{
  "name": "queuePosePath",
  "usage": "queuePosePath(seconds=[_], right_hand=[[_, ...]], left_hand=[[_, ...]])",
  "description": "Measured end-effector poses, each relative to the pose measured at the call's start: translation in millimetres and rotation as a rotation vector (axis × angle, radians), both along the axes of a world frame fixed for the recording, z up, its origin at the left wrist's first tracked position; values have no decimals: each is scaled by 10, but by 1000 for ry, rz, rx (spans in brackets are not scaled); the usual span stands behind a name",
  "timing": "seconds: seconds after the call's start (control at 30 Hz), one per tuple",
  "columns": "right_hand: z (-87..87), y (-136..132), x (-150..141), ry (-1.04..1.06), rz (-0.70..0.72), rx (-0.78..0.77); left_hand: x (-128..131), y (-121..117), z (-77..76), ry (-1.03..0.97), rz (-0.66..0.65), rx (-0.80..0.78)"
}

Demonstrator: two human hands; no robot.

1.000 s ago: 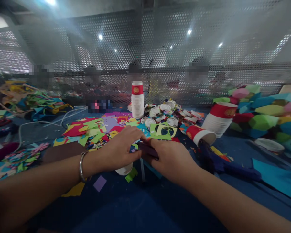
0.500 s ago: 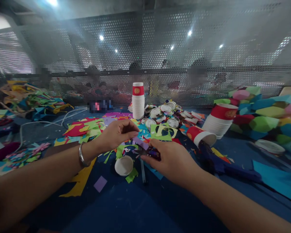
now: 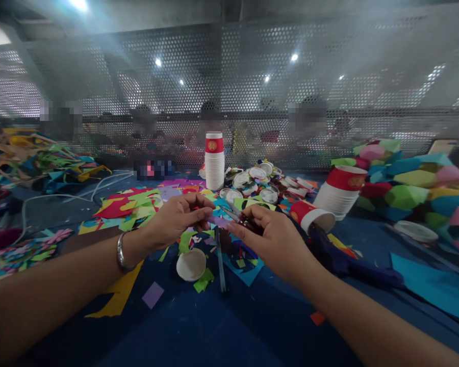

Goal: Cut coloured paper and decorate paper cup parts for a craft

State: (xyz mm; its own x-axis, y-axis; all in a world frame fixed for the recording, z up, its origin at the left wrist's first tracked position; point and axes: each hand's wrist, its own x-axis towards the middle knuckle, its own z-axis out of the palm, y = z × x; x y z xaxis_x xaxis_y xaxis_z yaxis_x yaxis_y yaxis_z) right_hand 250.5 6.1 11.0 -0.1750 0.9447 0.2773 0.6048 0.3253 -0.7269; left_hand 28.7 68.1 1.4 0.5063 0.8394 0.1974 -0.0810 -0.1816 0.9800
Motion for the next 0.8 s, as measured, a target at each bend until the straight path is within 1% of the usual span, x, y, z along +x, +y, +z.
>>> queuePosePath(seconds=[0.1,0.23,0.3,0.4,0.5,0.6,0.7,0.8], right_hand=[[-9,13,-1,80,67,-64],[-7,18,-8,85,65,-62],[-10,15,-9,80,69,-35],[-22,-1,-9,78,101,-19],[-22,-24,-14,102,150,-26],[0,-41,-28,121,175,-28],[28,-50,-34,127,169,-5],[41,-58,-28,126,161,16]], left_hand=[[41,-86,18,17,-21,-39],[41,-143,44,34,-50,-172],[18,-147,63,46,-117,-266],[-34,-127,91,97,-281,-431],[-78,-104,109,118,-394,-538],[-92,-116,126,105,-410,-587],[-72,-155,146,78,-375,-602],[-38,-195,152,46,-343,-653]])
